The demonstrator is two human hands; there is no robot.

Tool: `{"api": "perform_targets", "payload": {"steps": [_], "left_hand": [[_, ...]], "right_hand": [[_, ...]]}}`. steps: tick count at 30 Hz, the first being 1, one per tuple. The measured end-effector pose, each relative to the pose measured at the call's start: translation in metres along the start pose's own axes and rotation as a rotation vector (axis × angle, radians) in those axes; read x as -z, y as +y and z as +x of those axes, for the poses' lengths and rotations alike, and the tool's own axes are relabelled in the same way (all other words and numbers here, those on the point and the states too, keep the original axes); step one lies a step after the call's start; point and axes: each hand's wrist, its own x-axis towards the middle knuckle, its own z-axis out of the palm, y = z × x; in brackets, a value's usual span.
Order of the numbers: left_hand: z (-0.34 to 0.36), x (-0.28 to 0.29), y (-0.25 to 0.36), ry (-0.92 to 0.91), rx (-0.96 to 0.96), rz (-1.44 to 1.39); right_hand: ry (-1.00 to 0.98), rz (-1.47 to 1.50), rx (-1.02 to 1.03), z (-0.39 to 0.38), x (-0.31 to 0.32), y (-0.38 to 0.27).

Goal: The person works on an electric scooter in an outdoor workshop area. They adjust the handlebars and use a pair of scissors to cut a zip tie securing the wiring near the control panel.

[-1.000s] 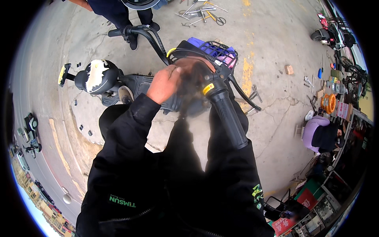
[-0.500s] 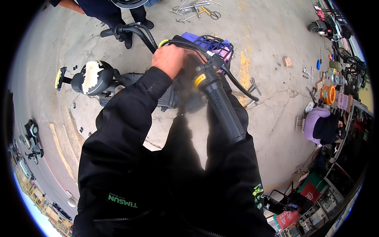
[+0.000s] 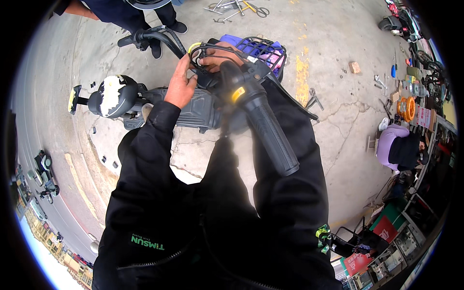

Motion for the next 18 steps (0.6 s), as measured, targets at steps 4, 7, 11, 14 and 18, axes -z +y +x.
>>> {"api": "perform_targets", "payload": {"steps": [4, 7, 11, 14, 18], "left_hand": [[0.002, -0.001, -0.018, -0.132, 0.013, -0.023], [-0.004, 0.009, -0.014, -0.115, -0.046, 0.211], [-0.012, 0.016, 0.002, -0.008, -0.010, 0.432], [-0.020, 0.018, 0.015, -0.108, 0.078, 0.402], [-0.012, 0.017, 0.029, -0.187, 0.395, -0.188]], "right_hand": [[-0.092, -0.329, -0.033, 0.030, -0.007, 0.002], [-0.113, -0.407, -0.051, 0.044, -0.016, 0.001], [-0.001, -0.531, 0.274, 0.021, -0.016, 0.000], [0.083, -0.498, 0.321, 0.005, -0.018, 0.007], [0.122, 0.009, 0.315, 0.000, -0.016, 0.020]]}}
